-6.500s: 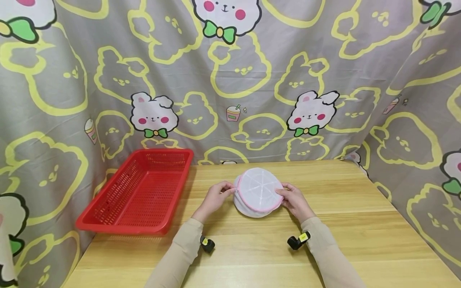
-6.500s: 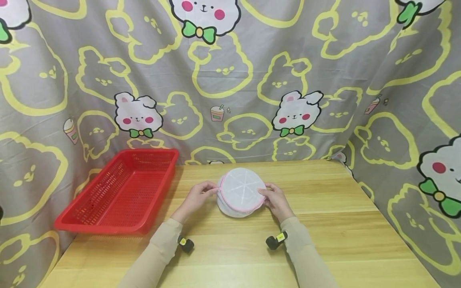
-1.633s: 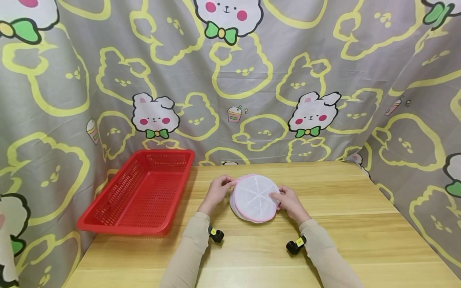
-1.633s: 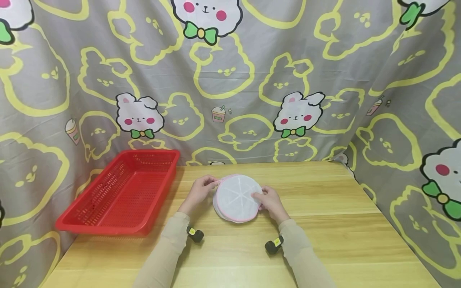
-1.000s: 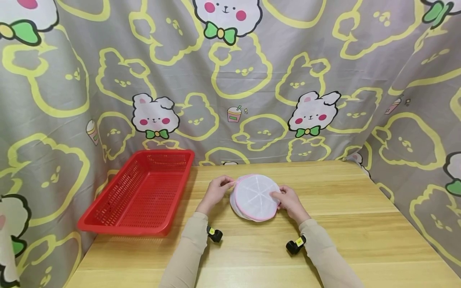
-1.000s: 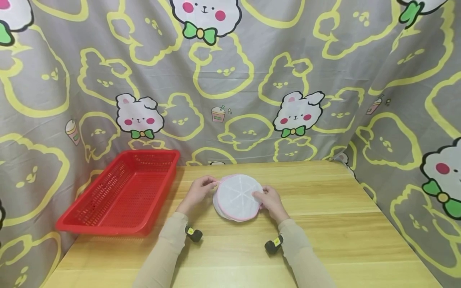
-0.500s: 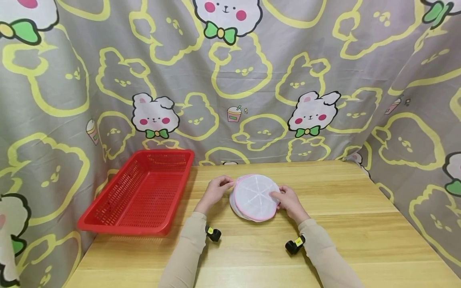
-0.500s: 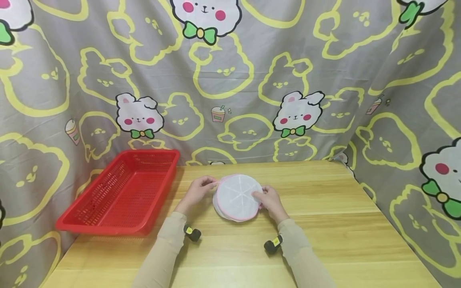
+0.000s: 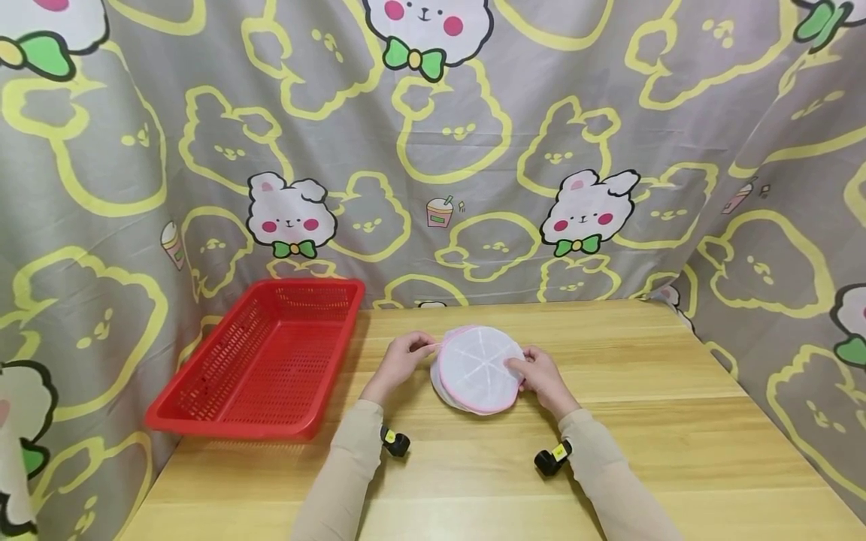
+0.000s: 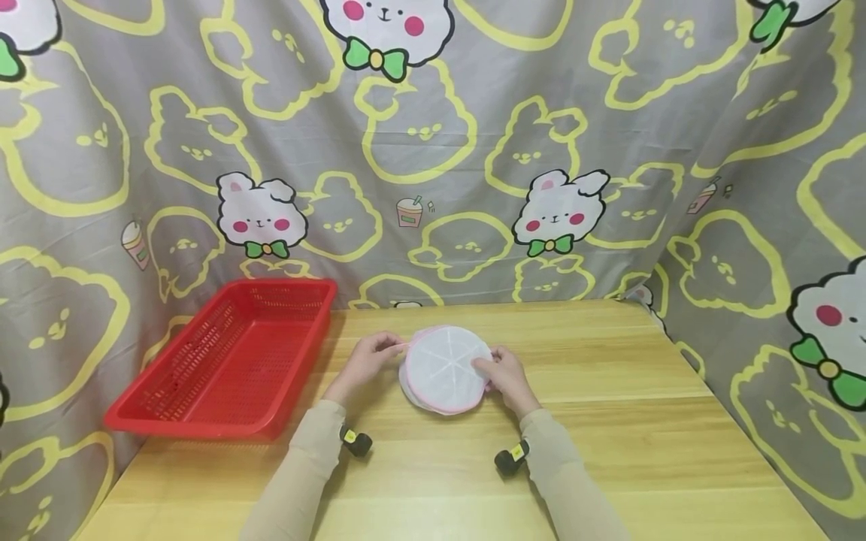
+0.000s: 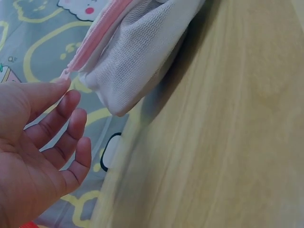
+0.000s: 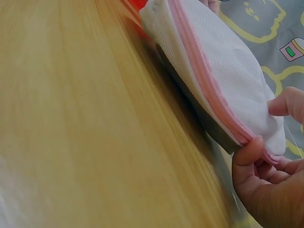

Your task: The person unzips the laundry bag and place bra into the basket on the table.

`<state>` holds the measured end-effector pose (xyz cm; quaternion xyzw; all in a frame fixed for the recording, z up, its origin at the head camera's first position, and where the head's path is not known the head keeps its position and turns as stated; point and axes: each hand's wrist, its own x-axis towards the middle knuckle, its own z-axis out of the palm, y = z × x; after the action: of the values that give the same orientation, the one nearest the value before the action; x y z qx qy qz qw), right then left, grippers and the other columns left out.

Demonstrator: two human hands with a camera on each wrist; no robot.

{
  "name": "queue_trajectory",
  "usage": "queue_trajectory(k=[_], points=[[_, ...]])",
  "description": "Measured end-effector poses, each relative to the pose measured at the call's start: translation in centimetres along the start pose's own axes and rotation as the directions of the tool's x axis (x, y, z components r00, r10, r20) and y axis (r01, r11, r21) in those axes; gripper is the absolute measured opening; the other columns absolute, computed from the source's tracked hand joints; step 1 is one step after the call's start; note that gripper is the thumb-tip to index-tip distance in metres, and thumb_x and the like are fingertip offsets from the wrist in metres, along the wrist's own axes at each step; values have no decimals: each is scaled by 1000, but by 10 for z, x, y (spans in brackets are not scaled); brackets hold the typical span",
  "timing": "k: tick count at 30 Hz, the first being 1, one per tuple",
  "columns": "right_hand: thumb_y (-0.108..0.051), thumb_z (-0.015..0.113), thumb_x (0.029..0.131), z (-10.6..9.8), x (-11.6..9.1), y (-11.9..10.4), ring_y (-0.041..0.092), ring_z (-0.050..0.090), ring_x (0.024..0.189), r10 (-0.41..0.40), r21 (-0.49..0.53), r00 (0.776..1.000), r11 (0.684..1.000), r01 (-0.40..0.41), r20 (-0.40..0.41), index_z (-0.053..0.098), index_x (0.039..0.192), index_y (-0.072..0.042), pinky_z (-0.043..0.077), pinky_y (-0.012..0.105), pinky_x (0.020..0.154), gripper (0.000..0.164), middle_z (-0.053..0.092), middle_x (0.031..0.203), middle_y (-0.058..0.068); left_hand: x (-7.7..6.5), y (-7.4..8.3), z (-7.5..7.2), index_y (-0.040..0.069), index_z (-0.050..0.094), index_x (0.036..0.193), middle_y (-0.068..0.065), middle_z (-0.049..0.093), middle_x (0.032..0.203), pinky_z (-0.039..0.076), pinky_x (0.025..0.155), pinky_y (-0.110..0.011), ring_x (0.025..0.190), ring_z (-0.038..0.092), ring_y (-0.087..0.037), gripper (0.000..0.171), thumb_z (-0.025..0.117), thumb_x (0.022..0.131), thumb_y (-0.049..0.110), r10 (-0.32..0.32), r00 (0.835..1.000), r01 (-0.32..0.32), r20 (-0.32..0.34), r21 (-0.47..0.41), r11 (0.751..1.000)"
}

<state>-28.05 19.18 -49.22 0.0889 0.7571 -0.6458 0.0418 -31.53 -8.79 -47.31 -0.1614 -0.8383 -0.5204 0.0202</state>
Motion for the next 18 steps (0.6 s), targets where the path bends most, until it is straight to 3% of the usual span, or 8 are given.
queue_trajectory(k=[18], points=[[-13, 66, 86, 1, -3, -2, 7, 47, 53, -1, -1, 1000, 1000, 1, -4, 49, 111, 4, 44, 20, 47, 34, 52, 77, 0, -8, 1, 1, 9, 71, 95, -5, 70, 91, 46, 76, -25, 81, 56, -10, 11, 65, 94, 18, 1, 1000, 0, -16, 68, 998]])
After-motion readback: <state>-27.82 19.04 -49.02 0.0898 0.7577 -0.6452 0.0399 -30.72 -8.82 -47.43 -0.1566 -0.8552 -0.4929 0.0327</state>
